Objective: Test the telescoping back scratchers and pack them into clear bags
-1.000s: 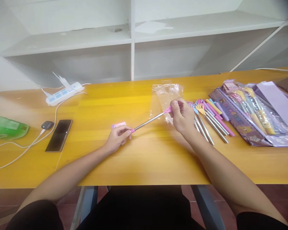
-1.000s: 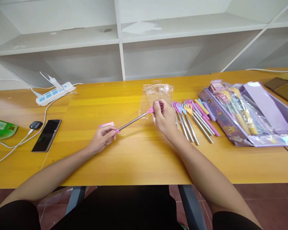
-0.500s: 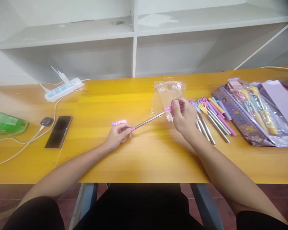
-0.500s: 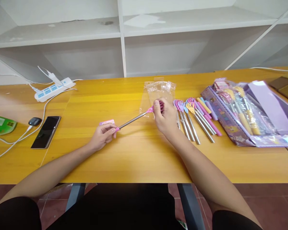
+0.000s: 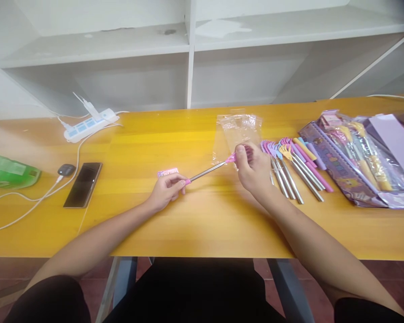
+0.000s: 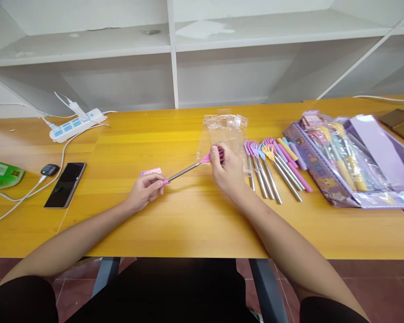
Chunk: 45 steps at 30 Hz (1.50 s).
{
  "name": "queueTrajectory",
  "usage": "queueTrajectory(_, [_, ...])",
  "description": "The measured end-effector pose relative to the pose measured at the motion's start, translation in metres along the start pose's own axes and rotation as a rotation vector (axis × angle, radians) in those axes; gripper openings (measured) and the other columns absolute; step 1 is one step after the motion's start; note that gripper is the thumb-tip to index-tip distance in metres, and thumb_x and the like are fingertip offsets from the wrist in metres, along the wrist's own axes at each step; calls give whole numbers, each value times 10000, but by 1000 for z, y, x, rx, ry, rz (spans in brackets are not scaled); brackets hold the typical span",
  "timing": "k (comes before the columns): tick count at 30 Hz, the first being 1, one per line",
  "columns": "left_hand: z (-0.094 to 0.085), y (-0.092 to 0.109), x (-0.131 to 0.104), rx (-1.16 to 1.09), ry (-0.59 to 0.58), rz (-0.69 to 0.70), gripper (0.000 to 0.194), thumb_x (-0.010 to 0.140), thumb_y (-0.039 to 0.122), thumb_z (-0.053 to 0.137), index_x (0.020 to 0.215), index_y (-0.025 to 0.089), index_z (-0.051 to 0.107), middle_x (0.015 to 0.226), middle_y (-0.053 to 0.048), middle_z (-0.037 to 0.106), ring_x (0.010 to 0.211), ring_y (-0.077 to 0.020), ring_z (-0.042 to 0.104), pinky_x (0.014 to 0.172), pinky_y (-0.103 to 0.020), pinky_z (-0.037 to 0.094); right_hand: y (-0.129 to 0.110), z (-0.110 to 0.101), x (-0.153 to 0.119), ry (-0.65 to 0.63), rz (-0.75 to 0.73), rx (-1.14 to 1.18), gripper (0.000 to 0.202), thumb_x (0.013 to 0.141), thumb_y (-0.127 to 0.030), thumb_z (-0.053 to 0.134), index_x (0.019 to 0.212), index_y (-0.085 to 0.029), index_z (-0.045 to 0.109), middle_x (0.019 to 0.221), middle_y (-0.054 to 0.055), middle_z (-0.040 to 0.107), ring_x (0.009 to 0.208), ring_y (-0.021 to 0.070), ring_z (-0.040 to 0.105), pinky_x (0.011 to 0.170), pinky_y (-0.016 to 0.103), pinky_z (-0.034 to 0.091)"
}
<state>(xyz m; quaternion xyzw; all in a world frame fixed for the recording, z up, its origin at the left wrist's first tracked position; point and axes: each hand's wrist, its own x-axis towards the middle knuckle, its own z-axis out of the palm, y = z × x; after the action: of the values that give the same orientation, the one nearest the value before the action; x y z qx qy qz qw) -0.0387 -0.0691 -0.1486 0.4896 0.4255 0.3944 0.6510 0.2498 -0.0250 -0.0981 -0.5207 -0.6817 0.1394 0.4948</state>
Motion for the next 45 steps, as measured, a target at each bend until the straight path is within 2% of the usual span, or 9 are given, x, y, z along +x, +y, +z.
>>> queueTrajectory(15, [-1, -2, 0, 26, -2, 19, 434, 933, 581, 837, 1062, 169, 789, 699, 6, 683, 414, -11, 306, 412, -205, 204, 9, 18, -9, -132, 39, 16, 470, 1131, -619, 426, 866, -259, 571, 738, 27, 694, 641, 187, 590, 645, 336, 440])
queueTrajectory(27, [2, -1, 0, 28, 18, 33, 429, 923, 571, 846, 1040, 163, 780, 689, 12, 674, 423, -23, 340, 419, -210, 223, 7, 26, -14, -144, 35, 72, 415, 1129, -602, 455, 902, -270, 558, 765, 23, 738, 676, 198, 665, 694, 343, 506])
queueTrajectory(34, [6, 4, -1, 66, 47, 28, 484, 896, 617, 847, 1023, 156, 778, 678, 8, 663, 430, -37, 359, 419, -225, 220, 10, 34, -19, -164, 58, 73, 427, 1132, -624, 434, 935, -273, 574, 824, 55, 816, 736, 229, 743, 715, 372, 543])
queueTrajectory(45, [10, 7, -2, 99, 50, 77, 475, 914, 602, 826, 980, 133, 793, 674, -4, 659, 454, -41, 378, 437, -216, 256, 8, 42, -27, -157, 57, 91, 437, 1129, -619, 433, 920, -267, 585, 794, 65, 801, 747, 235, 762, 729, 384, 583])
